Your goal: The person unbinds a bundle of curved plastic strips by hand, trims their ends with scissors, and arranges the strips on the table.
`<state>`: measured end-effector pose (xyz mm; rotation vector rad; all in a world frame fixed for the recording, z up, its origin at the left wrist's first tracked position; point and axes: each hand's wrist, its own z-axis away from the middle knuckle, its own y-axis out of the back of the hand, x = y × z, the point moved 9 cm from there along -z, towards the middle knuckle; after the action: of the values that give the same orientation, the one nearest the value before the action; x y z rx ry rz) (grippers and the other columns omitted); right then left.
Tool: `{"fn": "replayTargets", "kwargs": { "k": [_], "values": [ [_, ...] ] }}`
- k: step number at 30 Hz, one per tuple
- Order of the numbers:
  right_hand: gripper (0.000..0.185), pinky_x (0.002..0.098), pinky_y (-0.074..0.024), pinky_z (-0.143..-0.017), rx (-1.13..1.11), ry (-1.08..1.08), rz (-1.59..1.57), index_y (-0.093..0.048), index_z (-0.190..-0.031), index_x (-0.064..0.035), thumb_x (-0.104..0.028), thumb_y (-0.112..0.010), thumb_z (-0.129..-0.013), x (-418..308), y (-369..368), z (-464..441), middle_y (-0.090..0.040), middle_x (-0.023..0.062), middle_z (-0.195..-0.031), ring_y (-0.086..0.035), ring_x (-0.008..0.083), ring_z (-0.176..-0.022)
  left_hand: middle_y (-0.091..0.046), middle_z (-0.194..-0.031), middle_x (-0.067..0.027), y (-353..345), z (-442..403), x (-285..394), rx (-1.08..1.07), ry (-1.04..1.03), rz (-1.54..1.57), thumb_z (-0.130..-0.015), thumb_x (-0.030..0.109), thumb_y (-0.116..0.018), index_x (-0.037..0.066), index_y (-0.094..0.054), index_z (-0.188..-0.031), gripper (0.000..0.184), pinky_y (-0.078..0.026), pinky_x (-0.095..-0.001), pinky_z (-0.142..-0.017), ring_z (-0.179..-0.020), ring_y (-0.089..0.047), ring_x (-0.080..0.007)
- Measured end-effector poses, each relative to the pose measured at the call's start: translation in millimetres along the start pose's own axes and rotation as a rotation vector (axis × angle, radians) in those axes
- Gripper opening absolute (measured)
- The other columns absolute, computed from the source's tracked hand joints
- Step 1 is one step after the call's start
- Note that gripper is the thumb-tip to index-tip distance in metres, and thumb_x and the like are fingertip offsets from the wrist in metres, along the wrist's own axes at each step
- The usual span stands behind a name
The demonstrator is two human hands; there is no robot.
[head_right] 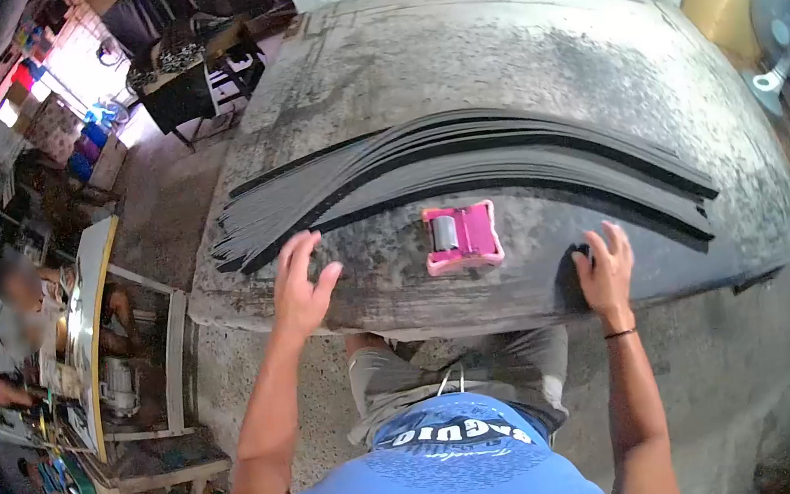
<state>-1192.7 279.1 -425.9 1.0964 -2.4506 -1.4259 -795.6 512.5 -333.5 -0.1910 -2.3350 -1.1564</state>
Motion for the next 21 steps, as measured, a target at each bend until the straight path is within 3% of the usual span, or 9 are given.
{"fn": "replayTargets", "kwargs": {
  "k": [1,3,4,6,11,13,17,19,21],
  "values": [
    [0.046,0.0504,-0.0299,-0.107,0.017,0.016,0.026,-0.059,-0.120,-0.0107,-0.016,-0.074,-0.077,6.0,6.4,-9.7,-0.046,0.0189,-0.136,-0.039,0.0409,-0.130,-0.042,-0.139,-0.0208,-9.1,-8.5,-17.1,-0.038,0.027,-0.137,-0.082,0.033,-0.073,0.004,-0.047,-0.134,0.065,-0.032,-0.0497,-0.107,-0.130,-0.038,-0.0391],
    [0.056,0.0500,-0.0259,-0.110,0.044,0.007,0.155,-0.054,-0.130,-0.0111,-0.020,-0.072,-0.078,17.5,16.6,-36.0,-0.040,0.0180,-0.143,-0.032,0.0382,-0.136,-0.036,-0.144,-0.0213,-24.5,-29.2,-31.3,-0.049,-0.025,-0.421,-0.079,0.046,-0.073,0.008,-0.037,-0.143,0.083,-0.024,-0.0564,-0.110,-0.136,-0.030,-0.0404],
    [0.064,0.0512,-0.0239,-0.111,0.014,0.004,0.216,-0.048,-0.136,-0.0129,-0.023,-0.073,-0.078,24.4,12.5,-48.1,-0.035,0.0172,-0.146,-0.029,0.0377,-0.138,-0.036,-0.144,-0.0213,-31.4,-36.9,-39.3,-0.048,-0.021,-0.423,-0.079,0.046,-0.073,0.008,-0.037,-0.143,0.083,-0.024,-0.0564,-0.110,-0.136,-0.030,-0.0404],
    [0.084,0.0555,-0.0200,-0.112,-0.022,0.040,0.353,-0.033,-0.148,-0.0159,-0.033,-0.075,-0.076,35.5,0.4,-68.7,-0.025,0.0151,-0.153,-0.021,0.0371,-0.142,-0.031,-0.147,-0.0216,-55.0,-52.0,-50.3,-0.146,-0.075,-0.629,-0.073,0.058,-0.072,0.009,-0.028,-0.148,0.099,-0.020,-0.0565,-0.112,-0.139,-0.025,-0.0391],
    [0.089,0.0606,-0.0149,-0.112,-0.061,0.118,0.374,-0.030,-0.149,-0.0163,-0.047,-0.073,-0.077,25.7,-39.5,-105.5,-0.026,0.0156,-0.153,-0.020,0.0384,-0.142,-0.039,-0.143,-0.0204,-73.6,-81.0,-72.3,-0.192,-0.030,-0.672,-0.069,0.070,-0.066,0.012,-0.027,-0.149,0.107,-0.025,-0.0554,-0.109,-0.135,-0.033,-0.0387],
    [0.086,0.0609,-0.0156,-0.111,-0.062,0.107,0.349,-0.033,-0.148,-0.0157,-0.047,-0.071,-0.078,26.0,-60.3,-120.9,-0.029,0.0154,-0.152,-0.022,0.0384,-0.141,-0.045,-0.137,-0.0190,-77.2,-84.5,-81.8,-0.329,0.056,-0.636,-0.067,0.073,-0.065,0.012,-0.029,-0.148,0.108,-0.031,-0.0529,-0.104,-0.125,-0.042,-0.0379],
    [0.077,0.0612,-0.0190,-0.110,-0.099,0.146,0.374,-0.037,-0.146,-0.0153,-0.046,-0.067,-0.082,16.9,-67.7,-137.6,-0.033,0.0146,-0.149,-0.026,0.0379,-0.139,-0.049,-0.131,-0.0170,-83.1,-85.3,-90.7,-0.351,0.039,-0.650,-0.065,0.075,-0.064,0.011,-0.033,-0.147,0.108,-0.035,-0.0509,-0.098,-0.116,-0.047,-0.0364],
    [0.076,0.0616,-0.0199,-0.109,-0.099,0.157,0.380,-0.037,-0.146,-0.0159,-0.047,-0.066,-0.083,19.2,-72.3,-141.2,-0.034,0.0145,-0.149,-0.027,0.0380,-0.138,-0.050,-0.129,-0.0156,-82.5,-92.0,-90.9,-0.203,-0.055,-0.668,-0.064,0.075,-0.064,0.011,-0.036,-0.146,0.108,-0.036,-0.0497,-0.096,-0.112,-0.048,-0.0348],
    [0.077,0.0620,-0.0203,-0.109,-0.091,0.138,0.388,-0.037,-0.146,-0.0162,-0.048,-0.066,-0.082,20.2,-76.2,-148.1,-0.034,0.0140,-0.149,-0.028,0.0377,-0.138,-0.051,-0.128,-0.0147,-87.9,-101.9,-92.0,-0.228,-0.023,-0.676,-0.065,0.075,-0.064,0.011,-0.036,-0.145,0.106,-0.035,-0.0491,-0.096,-0.113,-0.047,-0.0342]
  ]
}}
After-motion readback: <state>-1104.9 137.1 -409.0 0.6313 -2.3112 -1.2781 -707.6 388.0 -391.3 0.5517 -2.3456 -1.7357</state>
